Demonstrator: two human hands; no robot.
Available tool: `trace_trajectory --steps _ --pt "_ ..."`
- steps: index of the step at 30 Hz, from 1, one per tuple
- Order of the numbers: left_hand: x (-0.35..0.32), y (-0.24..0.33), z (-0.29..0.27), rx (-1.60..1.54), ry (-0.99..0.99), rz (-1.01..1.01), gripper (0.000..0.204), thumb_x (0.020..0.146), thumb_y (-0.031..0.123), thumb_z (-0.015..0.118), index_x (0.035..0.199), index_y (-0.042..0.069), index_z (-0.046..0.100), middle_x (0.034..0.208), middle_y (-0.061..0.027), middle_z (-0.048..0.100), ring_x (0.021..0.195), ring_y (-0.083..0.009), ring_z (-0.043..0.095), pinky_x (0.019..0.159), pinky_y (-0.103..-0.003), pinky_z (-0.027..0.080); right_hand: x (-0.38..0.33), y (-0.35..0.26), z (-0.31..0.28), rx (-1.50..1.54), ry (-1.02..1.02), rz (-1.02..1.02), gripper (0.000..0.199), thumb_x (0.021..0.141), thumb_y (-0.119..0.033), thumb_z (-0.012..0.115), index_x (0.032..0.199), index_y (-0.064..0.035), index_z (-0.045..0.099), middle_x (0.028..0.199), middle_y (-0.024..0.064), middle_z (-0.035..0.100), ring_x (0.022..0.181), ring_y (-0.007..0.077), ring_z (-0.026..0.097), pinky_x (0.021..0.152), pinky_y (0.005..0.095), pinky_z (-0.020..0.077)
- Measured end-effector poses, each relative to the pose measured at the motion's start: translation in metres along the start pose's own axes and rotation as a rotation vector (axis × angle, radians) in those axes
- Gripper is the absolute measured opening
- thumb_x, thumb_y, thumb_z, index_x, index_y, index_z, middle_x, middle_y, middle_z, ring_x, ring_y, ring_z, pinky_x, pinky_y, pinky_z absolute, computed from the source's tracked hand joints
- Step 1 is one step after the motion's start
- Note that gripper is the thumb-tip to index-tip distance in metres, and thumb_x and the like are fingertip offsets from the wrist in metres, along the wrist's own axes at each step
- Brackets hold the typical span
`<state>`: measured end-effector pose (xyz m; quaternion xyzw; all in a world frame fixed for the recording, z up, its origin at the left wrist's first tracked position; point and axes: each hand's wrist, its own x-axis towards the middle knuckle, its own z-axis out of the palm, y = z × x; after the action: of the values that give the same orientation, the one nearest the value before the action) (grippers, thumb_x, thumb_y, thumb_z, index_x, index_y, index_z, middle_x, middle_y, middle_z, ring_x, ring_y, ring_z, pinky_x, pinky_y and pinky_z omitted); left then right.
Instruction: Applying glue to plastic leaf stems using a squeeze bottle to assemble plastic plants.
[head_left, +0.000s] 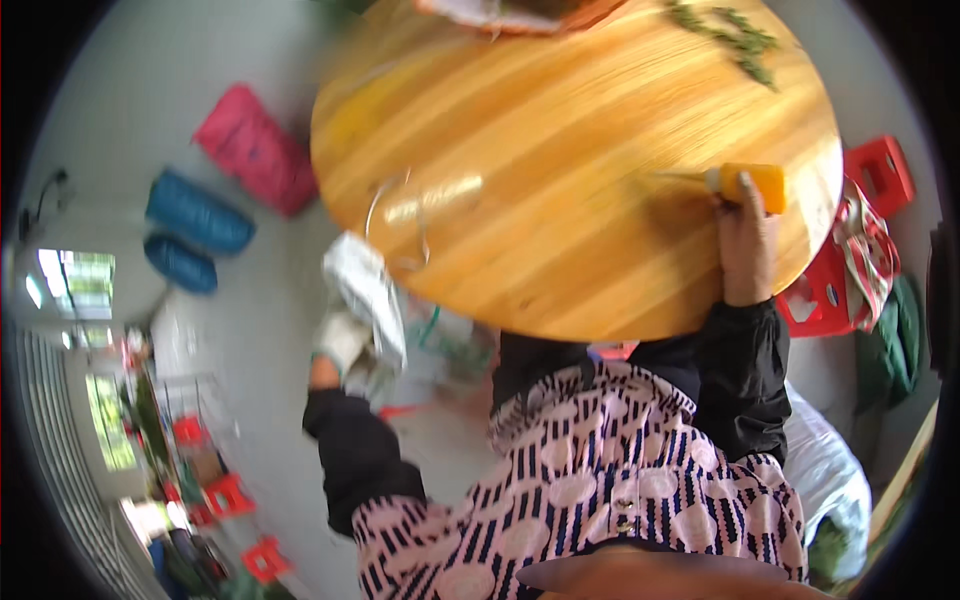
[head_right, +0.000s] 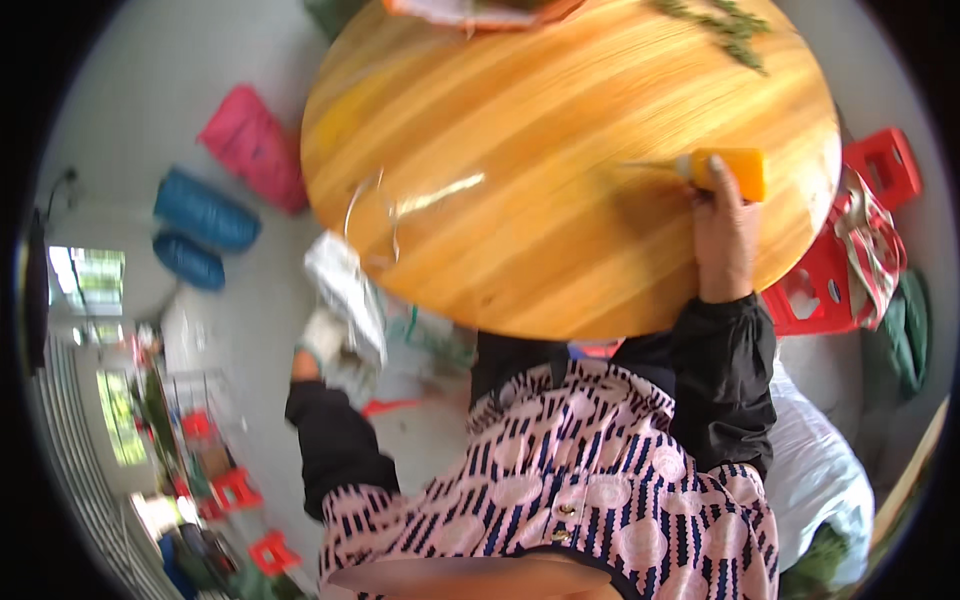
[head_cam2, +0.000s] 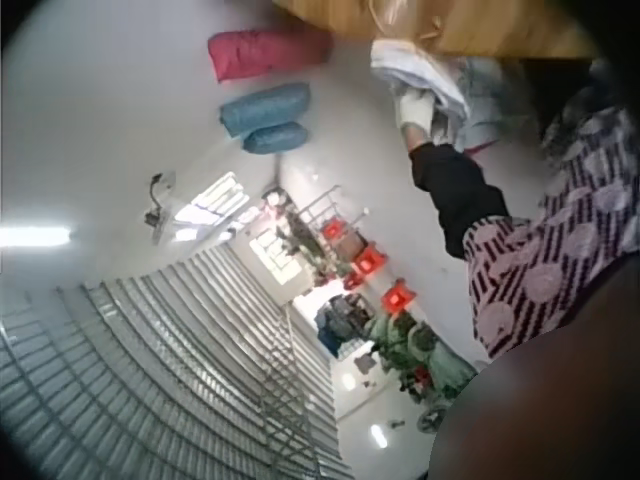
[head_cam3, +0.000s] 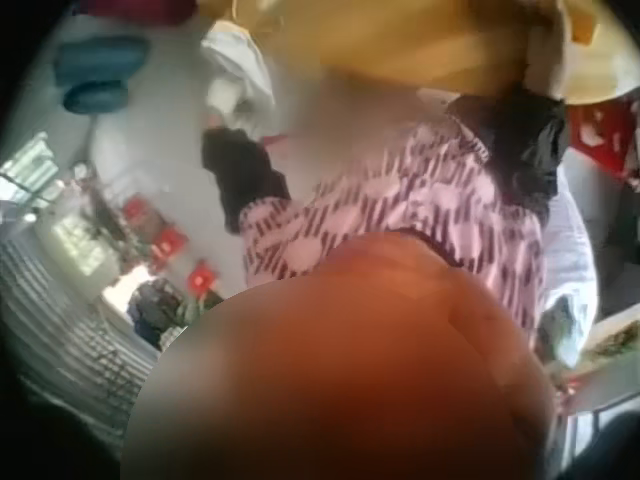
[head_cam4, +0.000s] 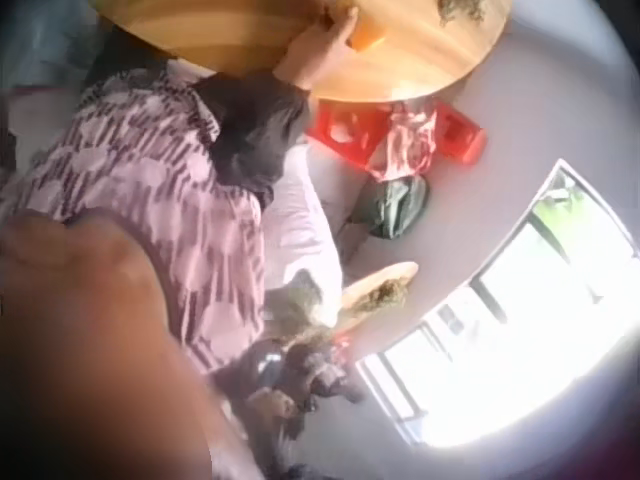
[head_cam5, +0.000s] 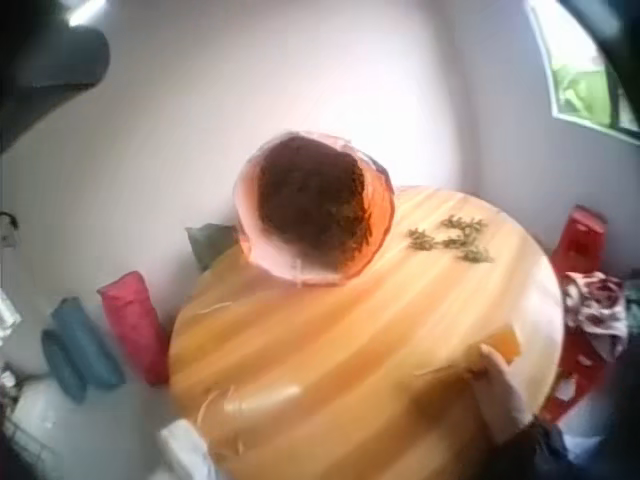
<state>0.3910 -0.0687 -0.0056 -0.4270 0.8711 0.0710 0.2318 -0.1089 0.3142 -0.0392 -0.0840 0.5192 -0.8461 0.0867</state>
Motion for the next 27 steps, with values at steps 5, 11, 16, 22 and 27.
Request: trace_trajectory --steps 5,11,16,22,27 --pt "-0.088 0.064 -0.162 -0.603 -0.041 -0.293 0.024 0.094 0.018 0.068 0.108 0.001 0.078 0.091 -0.0097 0.075 0.082 -0.0162 0.07 0.073 -0.029 0.056 -0.021 -0.046 0.006 0.323 0.027 0.04 0.025 0.096 -0.02 0.073 0.113 -0.0054 0.063 0.103 0.0049 0.066 0.094 0.0183 0.063 0.08 0.0334 0.0519" --pt "0.009 0.221 -0.289 -0.552 0.7 0.792 0.047 0.094 0.0 0.062 0.141 -0.003 0.057 0.138 -0.0171 0.065 0.128 -0.0237 0.061 0.108 -0.035 0.047 -0.068 -0.078 0.017 0.405 0.05 0.053 0.028 0.098 -0.023 0.069 0.115 -0.0023 0.061 0.104 0.0065 0.067 0.096 0.0185 0.063 0.079 0.0347 0.0483" --pt "0.161 0.384 -0.393 -0.028 1.228 0.842 0.077 0.084 0.041 0.075 0.149 0.008 0.051 0.14 -0.0251 0.059 0.13 -0.0414 0.054 0.11 -0.047 0.043 -0.08 -0.08 0.026 0.403 0.116 0.115 0.042 0.093 -0.022 0.074 0.125 -0.0012 0.057 0.111 0.0091 0.065 0.1 0.0228 0.064 0.085 0.0376 0.0511" --pt "0.234 0.515 -0.421 0.265 1.242 0.553 0.091 0.079 0.057 0.074 0.157 0.025 0.039 0.161 -0.0103 0.041 0.147 -0.0359 0.038 0.114 -0.054 0.041 -0.081 -0.082 0.025 0.383 0.213 0.261 0.062 0.082 -0.026 0.084 0.129 0.0004 0.054 0.116 0.0113 0.063 0.106 0.0291 0.066 0.094 0.0434 0.0535" --pt "0.376 0.474 -0.387 -0.157 0.875 0.549 0.084 0.084 0.043 0.074 0.158 0.03 0.037 0.158 -0.0047 0.047 0.14 -0.0405 0.048 0.11 -0.049 0.046 -0.075 -0.083 0.026 0.388 0.248 0.3 0.068 0.078 -0.029 0.086 0.13 0.0016 0.054 0.115 0.0136 0.065 0.106 0.0308 0.067 0.095 0.0448 0.0536"
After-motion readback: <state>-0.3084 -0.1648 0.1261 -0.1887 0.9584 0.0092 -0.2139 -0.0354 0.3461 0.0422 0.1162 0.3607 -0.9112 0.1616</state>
